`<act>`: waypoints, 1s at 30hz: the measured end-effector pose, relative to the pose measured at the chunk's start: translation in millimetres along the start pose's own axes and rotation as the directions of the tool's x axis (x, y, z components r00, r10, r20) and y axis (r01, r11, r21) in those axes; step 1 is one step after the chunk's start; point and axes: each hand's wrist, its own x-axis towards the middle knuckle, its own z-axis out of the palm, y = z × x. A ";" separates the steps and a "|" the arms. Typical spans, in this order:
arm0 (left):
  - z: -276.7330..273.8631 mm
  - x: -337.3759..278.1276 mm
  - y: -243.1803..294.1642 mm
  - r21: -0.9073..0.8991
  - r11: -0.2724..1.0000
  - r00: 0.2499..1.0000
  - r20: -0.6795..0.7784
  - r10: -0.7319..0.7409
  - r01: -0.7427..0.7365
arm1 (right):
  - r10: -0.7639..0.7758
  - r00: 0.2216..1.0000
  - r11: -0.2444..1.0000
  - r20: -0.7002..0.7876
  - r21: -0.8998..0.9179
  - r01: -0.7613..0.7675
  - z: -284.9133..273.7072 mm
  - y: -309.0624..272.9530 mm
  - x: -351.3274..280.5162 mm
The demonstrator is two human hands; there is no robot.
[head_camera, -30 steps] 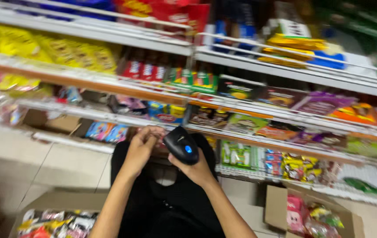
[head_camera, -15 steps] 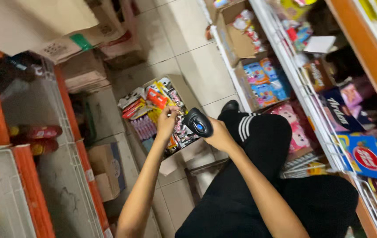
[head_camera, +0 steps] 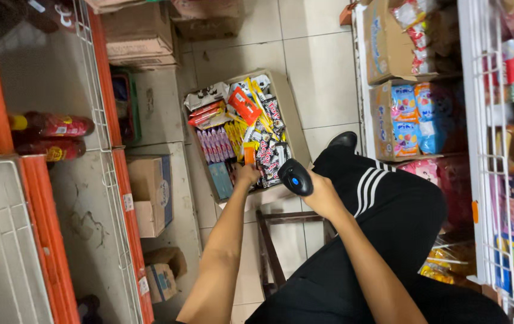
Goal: The person scans various snacks and grocery items using a handheld barcode scanner, taking them one at a time from a box on the floor and placing them onto store shelves.
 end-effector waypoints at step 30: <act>-165.0 -258.4 202.9 -0.311 0.405 0.504 -0.387 0.773 -0.860 | -0.138 0.990 0.879 -0.016 -0.464 0.115 -163.0 -119.9 -60.4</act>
